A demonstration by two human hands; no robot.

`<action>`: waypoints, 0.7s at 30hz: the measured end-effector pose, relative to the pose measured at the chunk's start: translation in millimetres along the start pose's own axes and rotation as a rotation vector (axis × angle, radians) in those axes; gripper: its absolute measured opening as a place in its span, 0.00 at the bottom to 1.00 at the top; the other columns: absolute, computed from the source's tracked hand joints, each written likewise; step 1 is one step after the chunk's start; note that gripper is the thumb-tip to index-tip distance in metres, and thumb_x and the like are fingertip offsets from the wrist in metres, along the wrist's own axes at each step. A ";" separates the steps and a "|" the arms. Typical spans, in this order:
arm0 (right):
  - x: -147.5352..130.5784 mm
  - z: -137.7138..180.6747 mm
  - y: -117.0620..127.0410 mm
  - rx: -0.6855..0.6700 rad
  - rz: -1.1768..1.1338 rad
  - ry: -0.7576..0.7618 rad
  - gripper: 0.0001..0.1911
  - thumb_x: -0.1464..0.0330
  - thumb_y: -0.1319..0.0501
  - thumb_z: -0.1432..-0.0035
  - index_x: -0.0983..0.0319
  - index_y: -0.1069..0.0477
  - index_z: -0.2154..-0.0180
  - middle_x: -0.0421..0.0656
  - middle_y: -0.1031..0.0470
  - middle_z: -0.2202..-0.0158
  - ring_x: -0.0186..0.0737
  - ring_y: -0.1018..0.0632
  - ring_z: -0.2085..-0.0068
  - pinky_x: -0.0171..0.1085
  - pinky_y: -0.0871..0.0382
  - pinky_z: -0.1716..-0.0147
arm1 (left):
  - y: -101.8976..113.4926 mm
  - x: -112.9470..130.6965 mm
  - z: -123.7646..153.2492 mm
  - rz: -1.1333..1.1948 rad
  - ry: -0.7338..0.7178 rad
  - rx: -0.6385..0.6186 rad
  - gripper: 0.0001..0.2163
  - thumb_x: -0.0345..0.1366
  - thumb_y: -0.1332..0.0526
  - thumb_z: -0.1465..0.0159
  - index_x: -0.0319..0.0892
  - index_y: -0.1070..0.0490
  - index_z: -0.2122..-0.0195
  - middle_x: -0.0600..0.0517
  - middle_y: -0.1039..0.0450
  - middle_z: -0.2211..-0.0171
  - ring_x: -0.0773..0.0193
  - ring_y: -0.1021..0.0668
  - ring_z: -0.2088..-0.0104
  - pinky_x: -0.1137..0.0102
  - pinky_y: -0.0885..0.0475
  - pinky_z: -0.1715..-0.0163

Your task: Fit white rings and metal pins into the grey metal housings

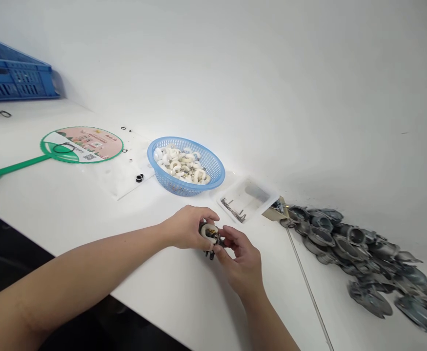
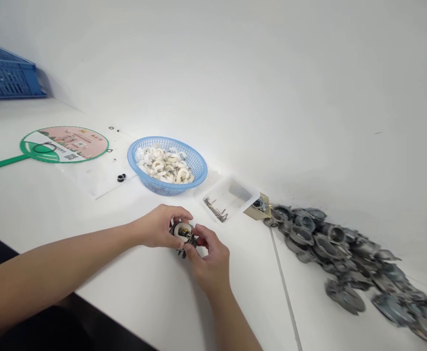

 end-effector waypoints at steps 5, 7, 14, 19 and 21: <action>6.2 1.5 0.0 0.010 -0.074 -0.062 0.23 0.60 0.35 0.53 0.58 0.33 0.54 0.47 0.25 0.62 0.43 0.25 0.65 0.46 0.27 0.64 | -1.4 1.3 -0.5 -0.010 -0.027 0.009 0.22 0.39 0.33 0.56 0.45 0.31 0.57 0.53 0.27 0.64 0.63 0.26 0.68 0.72 0.31 0.72; 7.4 2.1 0.5 0.019 -0.079 -0.074 0.24 0.59 0.35 0.53 0.58 0.33 0.54 0.47 0.25 0.63 0.42 0.25 0.67 0.45 0.27 0.65 | -2.5 0.9 -1.1 -0.018 -0.034 0.003 0.23 0.40 0.33 0.56 0.45 0.31 0.57 0.52 0.27 0.63 0.63 0.26 0.68 0.72 0.30 0.72; 1.5 4.2 0.0 0.037 -0.053 -0.075 0.24 0.61 0.37 0.52 0.57 0.35 0.52 0.46 0.25 0.62 0.40 0.26 0.68 0.39 0.27 0.72 | -0.2 11.8 -0.5 -0.071 -0.112 -0.003 0.19 0.37 0.35 0.53 0.45 0.30 0.58 0.53 0.27 0.62 0.62 0.26 0.65 0.70 0.30 0.66; -2.9 4.4 1.0 0.048 -0.069 -0.016 0.27 0.63 0.36 0.53 0.57 0.38 0.49 0.45 0.25 0.64 0.37 0.26 0.69 0.42 0.26 0.66 | 0.3 15.7 0.8 -0.096 -0.131 -0.005 0.20 0.36 0.35 0.53 0.44 0.30 0.57 0.52 0.26 0.62 0.60 0.26 0.63 0.68 0.31 0.63; -2.8 5.2 1.7 0.062 -0.059 -0.007 0.28 0.63 0.36 0.53 0.57 0.39 0.49 0.45 0.25 0.64 0.37 0.27 0.70 0.42 0.26 0.67 | -0.5 12.2 0.6 -0.068 -0.104 -0.012 0.21 0.35 0.35 0.53 0.44 0.31 0.56 0.51 0.26 0.61 0.60 0.26 0.63 0.67 0.30 0.63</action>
Point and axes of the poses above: each hand's wrist, its own z-axis away from the middle knuckle, its own y-axis out of the back of the hand, x = y × z, the point moved 9 cm from there along -z, towards the middle knuckle
